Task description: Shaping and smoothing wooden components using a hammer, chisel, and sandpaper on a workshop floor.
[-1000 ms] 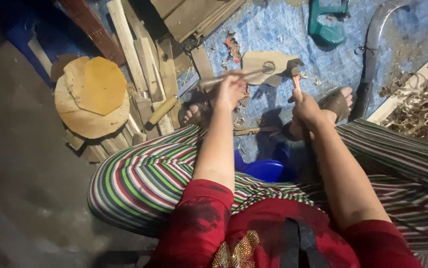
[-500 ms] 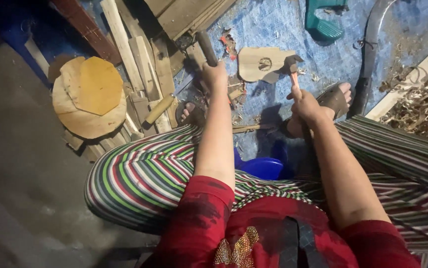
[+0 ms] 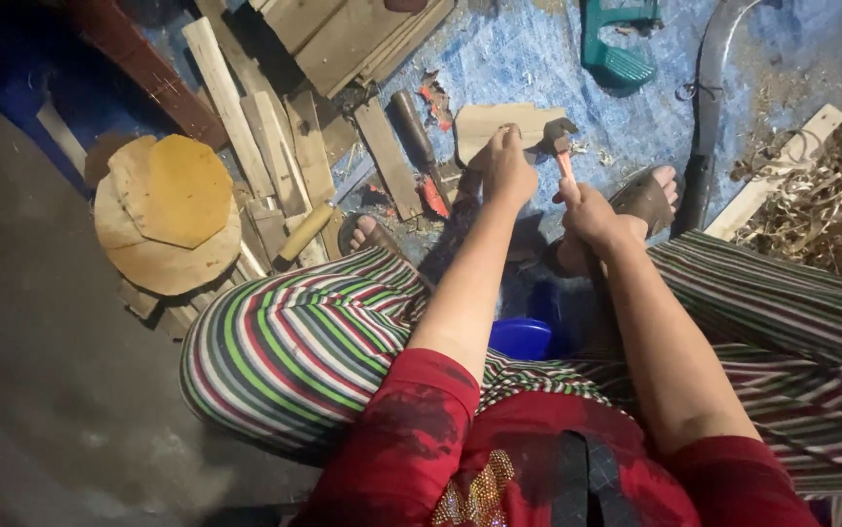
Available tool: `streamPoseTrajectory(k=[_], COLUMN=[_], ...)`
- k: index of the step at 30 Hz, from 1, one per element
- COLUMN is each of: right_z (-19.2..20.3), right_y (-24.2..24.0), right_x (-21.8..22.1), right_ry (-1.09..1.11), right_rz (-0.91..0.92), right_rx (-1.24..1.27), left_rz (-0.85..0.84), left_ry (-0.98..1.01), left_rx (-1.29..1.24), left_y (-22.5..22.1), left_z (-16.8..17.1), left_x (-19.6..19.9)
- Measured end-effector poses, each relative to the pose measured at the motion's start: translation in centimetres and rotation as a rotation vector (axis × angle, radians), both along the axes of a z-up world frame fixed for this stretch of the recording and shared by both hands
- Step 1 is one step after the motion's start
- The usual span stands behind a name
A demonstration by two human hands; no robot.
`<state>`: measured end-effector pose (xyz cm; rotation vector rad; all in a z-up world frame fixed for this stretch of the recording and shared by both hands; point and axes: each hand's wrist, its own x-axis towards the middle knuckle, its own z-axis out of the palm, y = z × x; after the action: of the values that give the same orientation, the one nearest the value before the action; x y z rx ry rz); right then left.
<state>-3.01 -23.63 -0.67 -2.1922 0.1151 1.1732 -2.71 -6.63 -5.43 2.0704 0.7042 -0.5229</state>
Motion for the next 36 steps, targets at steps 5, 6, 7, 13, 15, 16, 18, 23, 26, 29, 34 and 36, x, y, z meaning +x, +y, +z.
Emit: streamPoseTrajectory(k=[5, 6, 7, 13, 15, 16, 18, 23, 26, 29, 34, 36], right_z=[1.4, 0.8, 0.3, 1.1, 0.3, -0.2, -0.8, -0.8, -1.9, 0.3, -1.1, -0.7], right_y=[0.4, 0.3, 0.1, 0.3, 0.0, -0.1, -0.2, -0.5, -0.7, 0.2, -0.1, 0.1], right_x=[-0.1, -0.1, -0.1, -0.1, -0.1, -0.3, -0.4, -0.5, -0.5, -0.6, -0.8, -0.8], right_ry=[0.017, 0.020, 0.015, 0.038, 0.048, 0.028, 0.008, 0.012, -0.010, -0.013, -0.030, -0.037], right_rz=[0.019, 0.019, 0.014, -0.008, -0.001, -0.018, -0.031, -0.018, -0.003, 0.018, 0.018, 0.017], right_rx=[-0.018, -0.017, -0.015, -0.018, -0.026, -0.027, -0.024, 0.012, -0.003, -0.023, -0.033, -0.035], left_rz=[0.050, 0.050, 0.048, -0.004, 0.002, -0.170, -0.340, -0.432, -0.384, -0.388, -0.314, -0.288], left_ry=[-0.192, -0.190, -0.233, -0.260, -0.270, -0.187, -0.102, -0.112, -0.172, -0.218, -0.219, -0.177], left_rx=[0.062, 0.063, 0.053, 0.070, 0.121, 0.229, 0.340, 0.360, 0.317, 0.342, 0.354, 0.347], left_y=[0.4, 0.2, -0.1, -1.7, -0.8, 0.0, 1.2, 1.6, 1.1, 1.1, 1.7, 2.4], left_z=[-5.6, -5.3, -5.0, -1.1, 0.5, 0.9, 0.5, -2.7, -4.5, -2.4, -1.8, -0.9], left_x=[-0.7, -0.6, -0.5, 0.1, 0.5, 0.6, 0.3, -0.6, -1.6, -3.0, -2.0, -1.4])
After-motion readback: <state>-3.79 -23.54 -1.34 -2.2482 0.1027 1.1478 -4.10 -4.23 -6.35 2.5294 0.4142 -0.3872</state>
